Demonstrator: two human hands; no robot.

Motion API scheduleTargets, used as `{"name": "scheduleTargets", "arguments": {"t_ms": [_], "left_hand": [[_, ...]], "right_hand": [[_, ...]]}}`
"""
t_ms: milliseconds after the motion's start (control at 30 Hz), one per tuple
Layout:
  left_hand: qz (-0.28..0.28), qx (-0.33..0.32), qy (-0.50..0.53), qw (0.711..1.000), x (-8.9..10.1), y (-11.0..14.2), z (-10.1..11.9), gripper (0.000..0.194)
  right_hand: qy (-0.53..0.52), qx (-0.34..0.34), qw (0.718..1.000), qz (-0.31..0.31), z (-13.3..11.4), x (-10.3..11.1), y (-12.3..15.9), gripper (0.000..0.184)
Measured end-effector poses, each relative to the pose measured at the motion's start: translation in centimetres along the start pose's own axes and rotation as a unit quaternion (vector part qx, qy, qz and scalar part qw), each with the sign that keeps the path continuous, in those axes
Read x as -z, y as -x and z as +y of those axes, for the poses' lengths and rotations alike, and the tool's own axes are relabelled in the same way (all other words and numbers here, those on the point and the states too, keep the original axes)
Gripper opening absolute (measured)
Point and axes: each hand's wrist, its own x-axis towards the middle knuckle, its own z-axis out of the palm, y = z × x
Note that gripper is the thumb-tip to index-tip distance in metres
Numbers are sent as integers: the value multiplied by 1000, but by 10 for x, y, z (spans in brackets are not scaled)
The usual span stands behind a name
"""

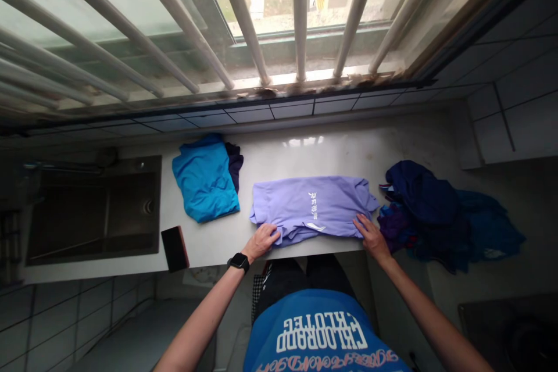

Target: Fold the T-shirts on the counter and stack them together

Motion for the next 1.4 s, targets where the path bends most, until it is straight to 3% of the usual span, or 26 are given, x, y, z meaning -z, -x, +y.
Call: {"name": "scheduleTargets", "arguments": {"t_ms": [133,267,367,433,533,600,733,767,833,900,933,1000,1100,1200,1400], "left_hand": [[-107,29,56,992,14,-8,13,20],[-67,94,80,990,16,-33,32,36],[-94,-1,120,988,5,-42,45,50],[-127,-77,147,978,-5,-35,51,48],[-144,-133,171,966,-16,-14,59,40],[-136,-137,173,966,-20,-4,65,41],[-114,-27,133,984,-22,-3,72,54],[-129,-27,138,982,-23,-5,72,56],[-172,-86,174,966,-24,-8,72,57],[-180,-131,201,954,-23,-11,69,55],[-164,-119,196,960,-21,-13,67,54],[-107,-34,148,983,-16,-17,58,55],[-48,144,43,988,-8,-27,38,55],[-33,264,-2,964,-6,-32,22,57],[-7,302,24,953,-15,-26,42,56]], "right_hand": [[12,-29,998,-58,-14,12,-6,79],[19,-17,998,-57,-48,14,-33,65],[27,17,995,-96,-68,0,-36,61],[26,42,991,-125,-71,-11,-26,59],[5,62,988,-138,-68,-18,-8,53],[-11,49,992,-119,-66,-19,-2,47],[4,-52,996,-72,-72,-25,-8,50],[10,-72,995,-70,-72,-27,-10,52],[4,-89,994,-69,-69,-31,-15,51],[-8,-122,992,-37,-61,-33,-22,49],[-5,-159,987,-7,-56,-33,-26,50],[19,-256,965,48,-44,-33,-39,54],[58,-336,939,38,-27,-33,-68,60],[68,-316,946,-7,-8,-31,-103,59],[43,-187,978,-84,40,-14,-187,61]]}}
